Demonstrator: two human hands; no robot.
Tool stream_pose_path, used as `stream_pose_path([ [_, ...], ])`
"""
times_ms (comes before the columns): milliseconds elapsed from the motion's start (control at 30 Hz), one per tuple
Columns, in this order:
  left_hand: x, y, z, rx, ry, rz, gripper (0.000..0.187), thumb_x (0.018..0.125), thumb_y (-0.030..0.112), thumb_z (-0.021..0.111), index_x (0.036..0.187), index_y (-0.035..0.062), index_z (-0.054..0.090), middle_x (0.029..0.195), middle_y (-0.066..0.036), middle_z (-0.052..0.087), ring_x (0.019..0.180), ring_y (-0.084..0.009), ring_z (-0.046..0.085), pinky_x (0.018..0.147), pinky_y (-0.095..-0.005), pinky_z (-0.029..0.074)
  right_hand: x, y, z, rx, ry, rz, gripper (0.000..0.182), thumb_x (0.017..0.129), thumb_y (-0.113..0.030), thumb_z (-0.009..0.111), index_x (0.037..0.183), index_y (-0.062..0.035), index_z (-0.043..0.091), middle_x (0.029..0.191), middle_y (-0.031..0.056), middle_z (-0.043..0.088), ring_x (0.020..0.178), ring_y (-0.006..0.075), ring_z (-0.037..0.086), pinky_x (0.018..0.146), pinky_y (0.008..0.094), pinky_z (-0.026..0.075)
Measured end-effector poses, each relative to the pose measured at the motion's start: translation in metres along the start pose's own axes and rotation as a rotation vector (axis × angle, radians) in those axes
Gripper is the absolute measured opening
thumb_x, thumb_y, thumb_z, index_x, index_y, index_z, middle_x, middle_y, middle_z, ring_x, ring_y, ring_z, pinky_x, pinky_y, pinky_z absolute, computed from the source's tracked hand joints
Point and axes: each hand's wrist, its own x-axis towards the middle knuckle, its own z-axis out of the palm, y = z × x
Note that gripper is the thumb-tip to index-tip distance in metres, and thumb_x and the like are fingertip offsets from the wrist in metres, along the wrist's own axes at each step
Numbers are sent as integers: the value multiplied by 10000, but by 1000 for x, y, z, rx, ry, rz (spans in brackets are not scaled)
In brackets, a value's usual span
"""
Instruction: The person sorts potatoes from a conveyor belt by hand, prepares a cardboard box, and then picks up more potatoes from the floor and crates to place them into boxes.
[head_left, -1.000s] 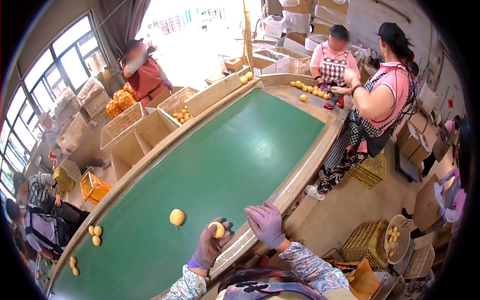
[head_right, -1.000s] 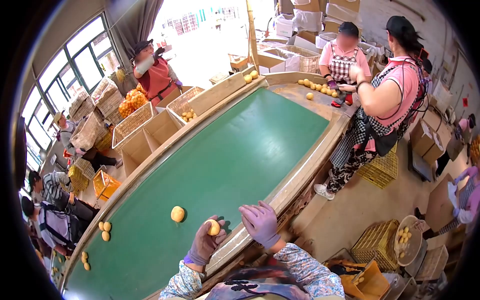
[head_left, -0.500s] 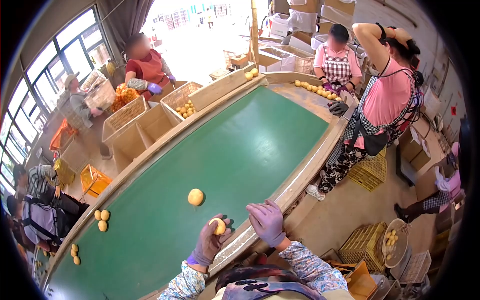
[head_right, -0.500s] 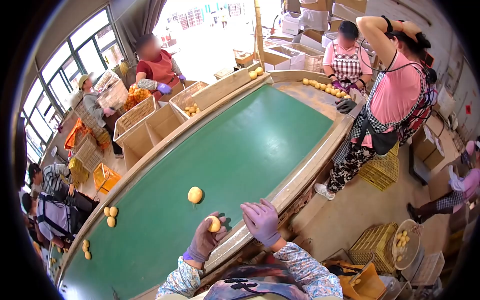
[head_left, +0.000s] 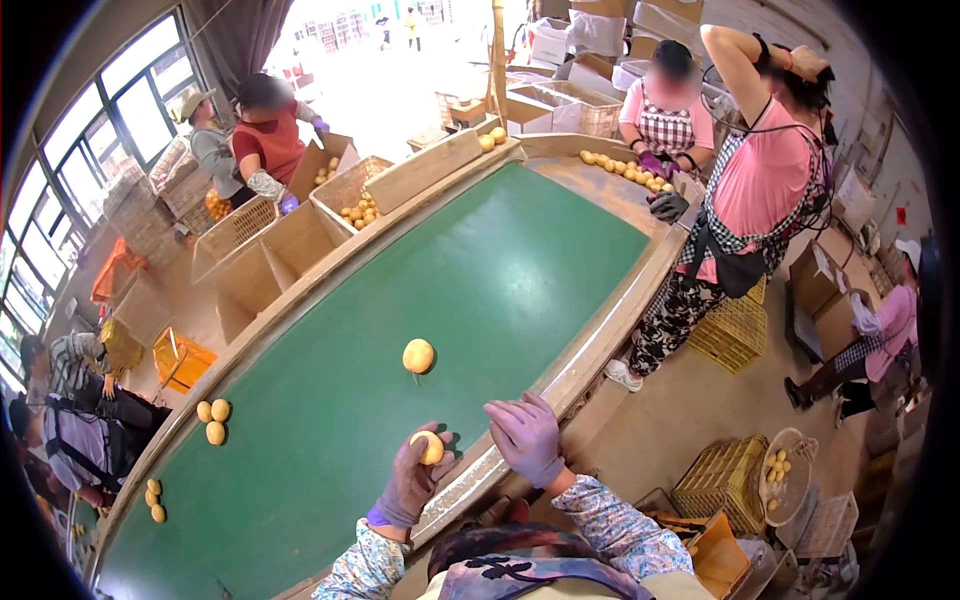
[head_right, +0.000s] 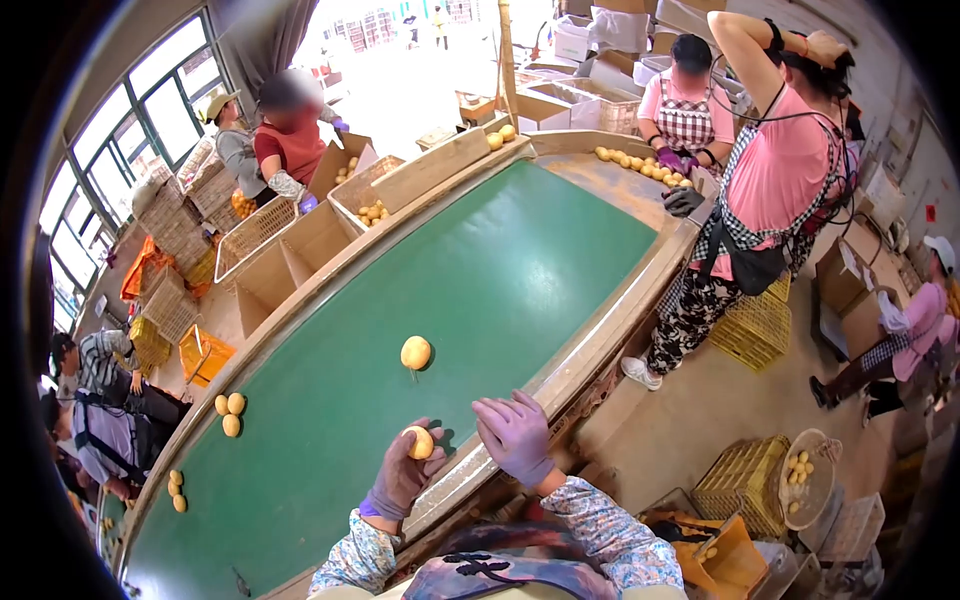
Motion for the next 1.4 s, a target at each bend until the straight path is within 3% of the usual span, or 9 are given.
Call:
stream_pose_path([
  [467,-20,0,-23,78,33,-1,492,932,349,543,1313,59,433,1119,-98,604,827,-159,617,817,-317,547,-23,-23,22,-28,42,-10,248,835,-200,637,1060,-99,651,992,68,684,891,224,653,930,428,456],
  [533,-5,-8,-44,-29,-30,-55,480,939,356,533,1311,68,435,1096,-90,611,790,-152,601,798,-313,545,-30,-15,31,-4,50,12,266,838,-210,644,1093,-133,652,1033,59,683,945,214,650,943,434,455],
  [600,2,-8,-62,-230,-222,-113,458,925,214,558,1333,45,435,1199,-130,568,947,-218,610,821,-325,527,-31,-15,37,11,73,29,235,865,-227,624,1077,-132,660,1039,53,685,945,208,651,960,429,450],
  [667,-5,4,-38,-103,-235,-191,362,920,235,602,1231,66,529,1114,-84,610,819,-150,574,710,-284,502,-33,-13,43,-1,116,60,231,871,-226,618,1073,-126,664,1030,52,687,936,201,651,970,427,447],
  [700,-15,6,-10,7,-48,-144,298,920,338,579,1116,114,570,1018,-41,620,737,-138,526,640,-265,459,-32,-16,43,29,122,53,227,871,-223,615,1067,-120,665,1022,53,688,929,203,650,972,427,448],
  [833,-12,2,-21,-52,-132,-154,222,907,341,602,904,124,553,915,-23,601,743,-148,519,690,-287,463,-32,-17,40,78,147,39,203,876,-203,596,1043,-106,660,986,65,689,912,217,650,985,437,441],
  [967,-12,2,-22,-40,2,-226,238,906,350,604,878,121,550,880,-16,592,765,-156,534,721,-305,464,-33,-15,41,104,168,36,197,880,-198,586,1041,-104,650,972,64,686,907,225,649,999,451,427],
  [1033,-22,5,13,22,103,-150,180,871,277,621,869,109,559,813,-32,583,768,-166,556,699,-335,475,-34,-15,41,119,175,29,205,871,-198,595,1039,-97,653,986,62,683,910,224,644,987,439,435],
  [1400,7,-15,24,208,-29,-270,169,847,254,626,878,100,564,806,-39,584,758,-170,561,681,-342,478,-36,-17,51,180,303,24,121,839,-179,605,920,-102,652,853,68,673,821,265,635,974,467,428],
])
